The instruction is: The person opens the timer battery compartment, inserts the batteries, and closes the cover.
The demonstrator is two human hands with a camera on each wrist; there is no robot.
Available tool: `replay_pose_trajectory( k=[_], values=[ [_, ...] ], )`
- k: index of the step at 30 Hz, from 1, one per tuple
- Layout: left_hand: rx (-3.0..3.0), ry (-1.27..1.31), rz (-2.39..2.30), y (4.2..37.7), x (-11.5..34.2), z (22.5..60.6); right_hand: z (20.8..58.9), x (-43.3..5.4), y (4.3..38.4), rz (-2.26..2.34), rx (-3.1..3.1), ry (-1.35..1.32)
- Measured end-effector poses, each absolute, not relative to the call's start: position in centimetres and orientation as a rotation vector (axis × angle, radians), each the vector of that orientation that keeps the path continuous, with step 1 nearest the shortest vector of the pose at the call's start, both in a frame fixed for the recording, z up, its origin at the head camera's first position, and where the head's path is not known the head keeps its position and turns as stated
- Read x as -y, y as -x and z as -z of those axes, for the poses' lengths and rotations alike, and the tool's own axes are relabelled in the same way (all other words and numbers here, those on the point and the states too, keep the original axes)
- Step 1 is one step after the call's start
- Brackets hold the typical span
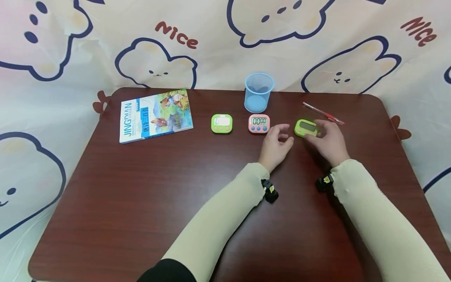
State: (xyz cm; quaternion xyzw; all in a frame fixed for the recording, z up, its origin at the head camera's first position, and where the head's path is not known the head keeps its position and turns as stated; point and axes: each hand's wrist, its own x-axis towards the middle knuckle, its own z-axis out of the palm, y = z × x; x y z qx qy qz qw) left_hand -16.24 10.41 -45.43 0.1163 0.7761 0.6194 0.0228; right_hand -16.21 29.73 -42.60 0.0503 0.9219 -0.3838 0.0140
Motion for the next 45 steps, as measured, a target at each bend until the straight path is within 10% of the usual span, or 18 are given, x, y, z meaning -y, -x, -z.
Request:
replay_pose_trajectory(
  k=[17, 45],
  values=[
    [-2.304, -0.299, -1.493, 19.1, -9.3, 44.5, 43.8, -29.2, 18.3, 1.097, -2.780, 0.012],
    [-2.229, -0.570, -1.811, 7.2, 4.3, 43.8, 43.0, -18.9, 5.8, 1.563, -2.601, 0.395]
  ],
)
